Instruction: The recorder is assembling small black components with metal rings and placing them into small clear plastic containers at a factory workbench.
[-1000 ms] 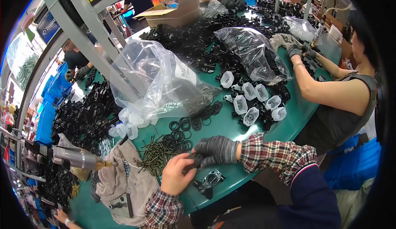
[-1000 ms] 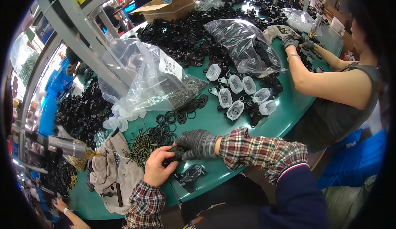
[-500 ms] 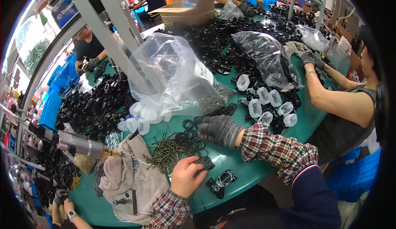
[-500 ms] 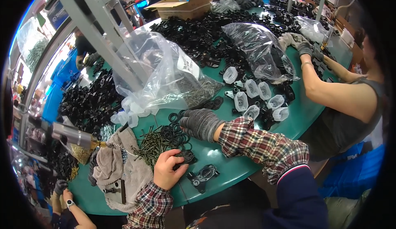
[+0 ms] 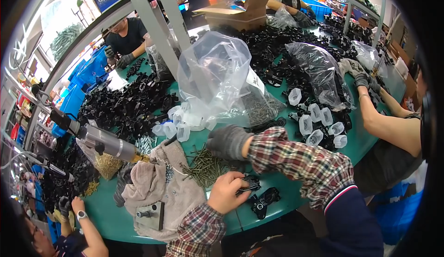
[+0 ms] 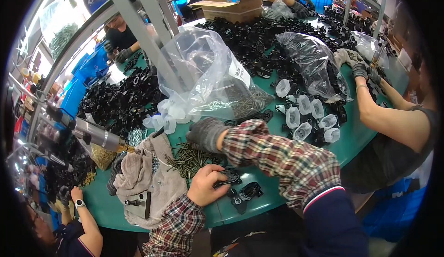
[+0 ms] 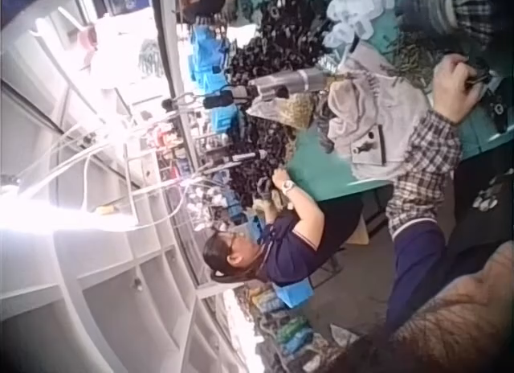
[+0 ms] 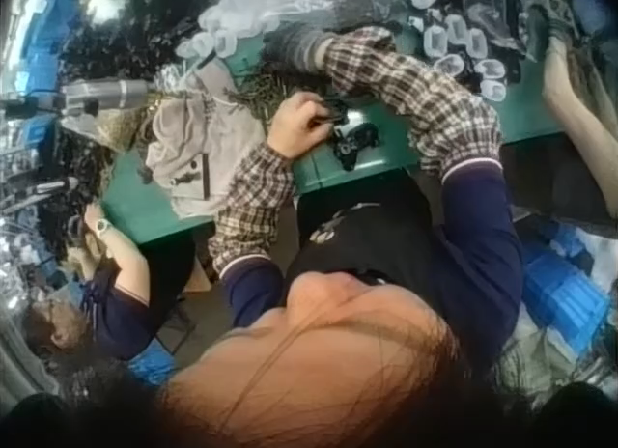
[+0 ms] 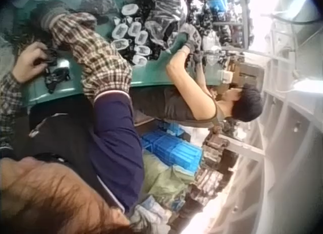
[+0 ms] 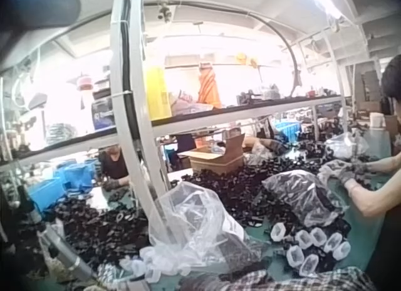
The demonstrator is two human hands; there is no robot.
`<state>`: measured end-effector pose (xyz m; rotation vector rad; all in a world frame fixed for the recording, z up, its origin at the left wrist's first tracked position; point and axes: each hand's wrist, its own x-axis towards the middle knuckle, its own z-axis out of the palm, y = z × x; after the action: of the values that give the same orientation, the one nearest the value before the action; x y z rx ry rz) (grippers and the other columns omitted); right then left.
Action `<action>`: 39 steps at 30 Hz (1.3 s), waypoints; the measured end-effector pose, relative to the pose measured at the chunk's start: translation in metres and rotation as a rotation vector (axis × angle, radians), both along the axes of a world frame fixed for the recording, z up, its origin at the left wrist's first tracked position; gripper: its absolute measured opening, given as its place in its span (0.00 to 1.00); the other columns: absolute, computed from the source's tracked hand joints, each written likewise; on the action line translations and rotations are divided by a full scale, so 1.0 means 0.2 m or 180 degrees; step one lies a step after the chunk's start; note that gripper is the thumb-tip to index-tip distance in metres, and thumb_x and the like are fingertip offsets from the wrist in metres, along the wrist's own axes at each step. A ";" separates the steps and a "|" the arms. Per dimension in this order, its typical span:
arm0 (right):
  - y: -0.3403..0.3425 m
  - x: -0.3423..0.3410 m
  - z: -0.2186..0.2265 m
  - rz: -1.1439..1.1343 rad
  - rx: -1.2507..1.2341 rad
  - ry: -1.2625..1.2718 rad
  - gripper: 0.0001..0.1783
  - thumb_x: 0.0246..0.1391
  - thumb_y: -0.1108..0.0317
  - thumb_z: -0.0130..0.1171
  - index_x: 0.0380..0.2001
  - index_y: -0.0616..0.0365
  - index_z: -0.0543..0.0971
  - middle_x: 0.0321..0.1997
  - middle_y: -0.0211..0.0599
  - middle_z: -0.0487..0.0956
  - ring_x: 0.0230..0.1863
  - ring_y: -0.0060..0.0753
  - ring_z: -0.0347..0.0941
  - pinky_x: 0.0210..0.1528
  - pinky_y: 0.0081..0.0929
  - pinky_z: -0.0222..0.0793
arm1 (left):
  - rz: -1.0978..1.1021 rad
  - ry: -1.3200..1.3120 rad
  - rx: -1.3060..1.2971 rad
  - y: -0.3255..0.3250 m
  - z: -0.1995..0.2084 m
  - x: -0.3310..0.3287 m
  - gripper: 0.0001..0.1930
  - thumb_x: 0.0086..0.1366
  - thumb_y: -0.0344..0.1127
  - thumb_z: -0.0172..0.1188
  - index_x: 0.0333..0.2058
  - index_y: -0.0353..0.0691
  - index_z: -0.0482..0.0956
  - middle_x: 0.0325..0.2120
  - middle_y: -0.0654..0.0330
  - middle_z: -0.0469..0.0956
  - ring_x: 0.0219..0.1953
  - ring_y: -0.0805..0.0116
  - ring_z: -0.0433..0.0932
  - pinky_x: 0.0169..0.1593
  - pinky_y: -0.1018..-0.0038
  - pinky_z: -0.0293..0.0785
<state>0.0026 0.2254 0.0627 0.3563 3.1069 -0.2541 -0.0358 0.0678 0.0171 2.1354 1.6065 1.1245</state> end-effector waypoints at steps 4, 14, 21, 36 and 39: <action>-0.02 -0.19 -0.07 0.0009 0.0405 -0.0645 0.15 0.44 0.60 0.53 0.36 0.51 0.77 0.31 0.38 0.76 0.35 0.41 0.74 0.33 0.36 0.70 | 0.0089 0.0068 0.0137 -0.02 0.03 0.01 0.14 0.41 0.33 0.66 0.29 0.41 0.73 0.32 0.54 0.70 0.35 0.55 0.71 0.38 0.68 0.68; 0.00 -0.28 -0.06 0.0117 0.0141 -0.0943 0.13 0.44 0.64 0.53 0.33 0.54 0.78 0.32 0.38 0.78 0.32 0.42 0.76 0.30 0.36 0.71 | 0.0405 0.0051 -0.0040 -0.01 0.06 -0.04 0.14 0.42 0.33 0.64 0.29 0.39 0.73 0.31 0.53 0.70 0.34 0.54 0.71 0.37 0.68 0.68; 0.05 -0.23 0.03 0.0093 0.0083 -0.0790 0.12 0.45 0.63 0.52 0.32 0.55 0.77 0.31 0.39 0.78 0.31 0.46 0.75 0.32 0.35 0.70 | 0.1863 0.1137 -0.0029 -0.02 0.14 -0.36 0.12 0.47 0.29 0.59 0.34 0.40 0.75 0.31 0.56 0.73 0.33 0.56 0.72 0.36 0.66 0.68; 0.16 0.83 -0.22 -0.0642 -0.1613 0.0295 0.14 0.43 0.59 0.56 0.35 0.51 0.76 0.33 0.40 0.76 0.38 0.43 0.72 0.41 0.35 0.67 | 0.0300 0.0788 -0.0561 0.10 0.18 -0.03 0.21 0.42 0.40 0.65 0.38 0.43 0.74 0.38 0.58 0.72 0.41 0.60 0.69 0.44 0.67 0.66; 0.05 0.84 -0.17 -0.0552 -0.0458 0.0380 0.16 0.41 0.59 0.58 0.36 0.51 0.75 0.33 0.38 0.75 0.39 0.43 0.72 0.41 0.35 0.67 | 0.0510 0.0890 -0.0723 0.05 0.16 0.07 0.25 0.41 0.40 0.66 0.41 0.43 0.72 0.38 0.57 0.71 0.41 0.59 0.69 0.44 0.67 0.66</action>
<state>0.1706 0.2362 0.0277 0.6299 3.1498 -0.5160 -0.0224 0.0788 0.0484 2.1151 1.9516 0.6630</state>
